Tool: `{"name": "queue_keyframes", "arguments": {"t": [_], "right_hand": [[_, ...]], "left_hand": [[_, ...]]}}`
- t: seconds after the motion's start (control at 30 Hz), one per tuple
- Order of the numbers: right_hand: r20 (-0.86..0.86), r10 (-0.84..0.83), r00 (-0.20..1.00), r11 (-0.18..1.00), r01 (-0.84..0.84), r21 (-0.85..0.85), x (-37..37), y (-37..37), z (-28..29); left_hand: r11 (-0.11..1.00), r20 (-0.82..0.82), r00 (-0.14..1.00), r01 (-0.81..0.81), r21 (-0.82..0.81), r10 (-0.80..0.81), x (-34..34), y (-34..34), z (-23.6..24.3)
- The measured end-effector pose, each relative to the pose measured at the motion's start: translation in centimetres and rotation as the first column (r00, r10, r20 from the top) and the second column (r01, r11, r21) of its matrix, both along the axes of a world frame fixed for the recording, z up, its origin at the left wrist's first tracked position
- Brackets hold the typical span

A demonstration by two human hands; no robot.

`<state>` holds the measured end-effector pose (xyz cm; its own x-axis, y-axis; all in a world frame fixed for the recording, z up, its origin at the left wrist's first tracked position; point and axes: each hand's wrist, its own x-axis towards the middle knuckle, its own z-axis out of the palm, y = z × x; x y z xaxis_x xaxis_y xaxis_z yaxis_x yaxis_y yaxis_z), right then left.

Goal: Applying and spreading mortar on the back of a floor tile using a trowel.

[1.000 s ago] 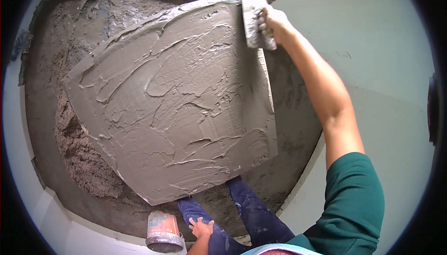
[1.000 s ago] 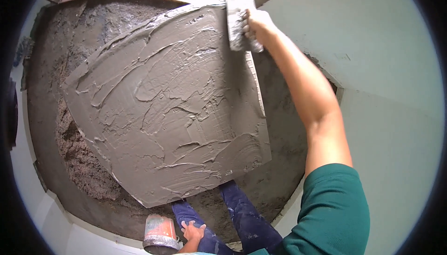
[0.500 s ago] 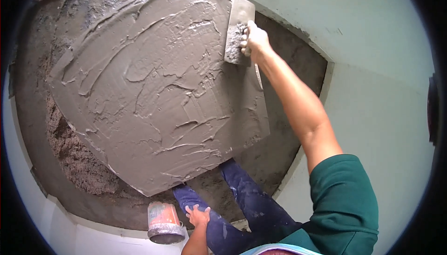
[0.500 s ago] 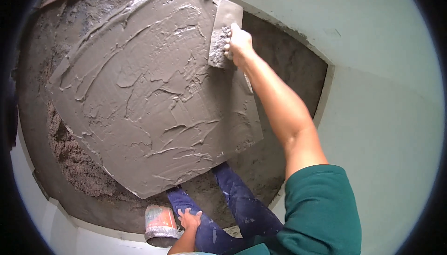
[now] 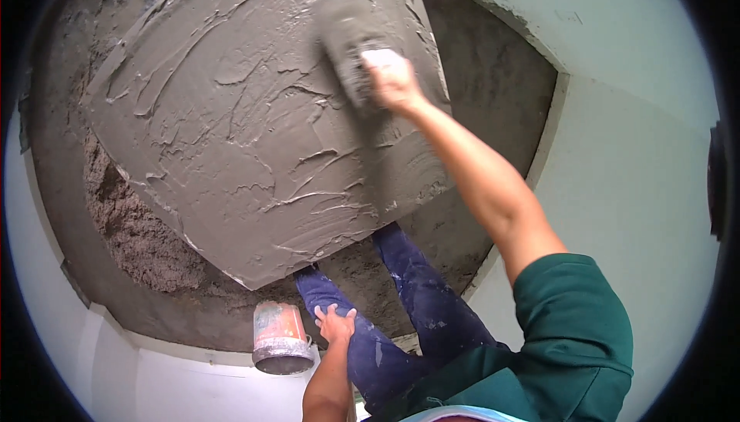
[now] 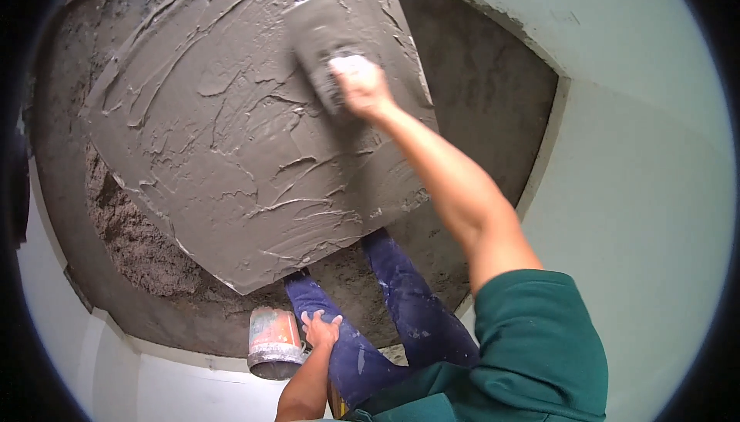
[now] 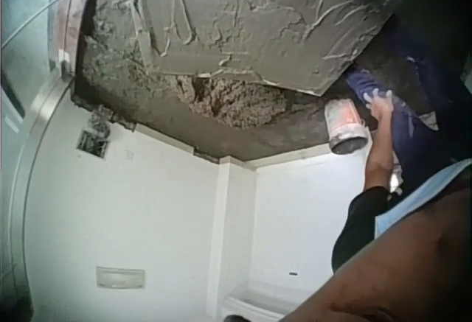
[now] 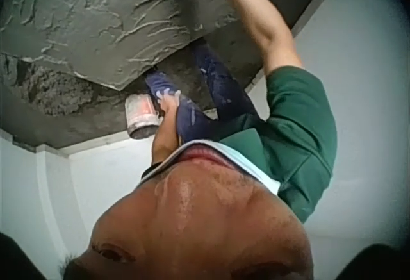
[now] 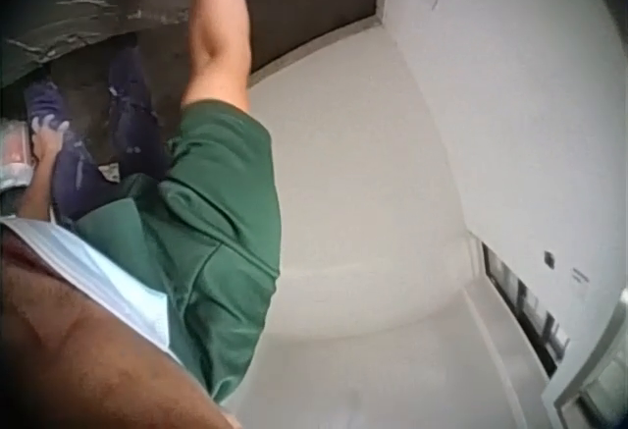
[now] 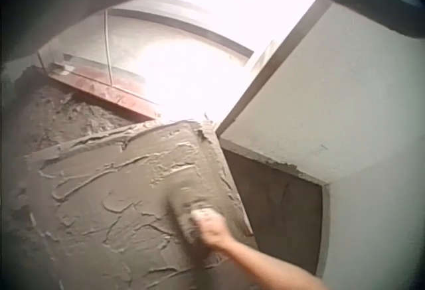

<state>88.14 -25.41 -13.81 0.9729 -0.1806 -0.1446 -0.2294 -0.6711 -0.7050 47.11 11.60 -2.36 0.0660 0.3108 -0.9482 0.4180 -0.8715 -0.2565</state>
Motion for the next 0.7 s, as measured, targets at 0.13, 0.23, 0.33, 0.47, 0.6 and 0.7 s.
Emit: {"name": "queue_keyframes", "arguments": {"t": [0.13,0.23,0.33,0.47,0.6,0.7], "right_hand": [[-0.261,0.283,0.923,0.945,-0.222,0.238,-4.7,9.8,0.5],[-0.566,0.606,0.559,0.745,-0.648,0.158,-8.9,11.7,2.4],[-0.398,0.397,0.827,0.902,-0.432,0.0,-12.9,8.1,2.2],[-0.33,-0.171,0.928,0.98,0.125,-0.157,-13.0,2.8,1.7],[-0.147,-0.546,0.825,0.834,0.551,-0.007,-14.0,-2.5,0.6],[-0.468,-0.543,0.697,0.577,0.715,0.395,-15.2,-3.0,0.9]], "left_hand": [[1.0,-0.012,1.0,0.009,0.025,-0.009,-0.6,0.6,0.3],[0.999,0.021,0.999,0.033,0.001,-0.033,-0.7,0.7,0.2],[0.999,0.02,0.999,0.043,-0.014,-0.043,-0.6,0.2,0.1],[0.998,0.018,0.998,0.058,-0.013,-0.058,-0.8,0.7,0.2],[0.992,0.034,0.993,0.114,-0.047,-0.113,-1.8,1.2,-0.1],[0.993,0.033,0.993,0.116,-0.019,-0.115,-2.5,2.5,-0.1]]}}
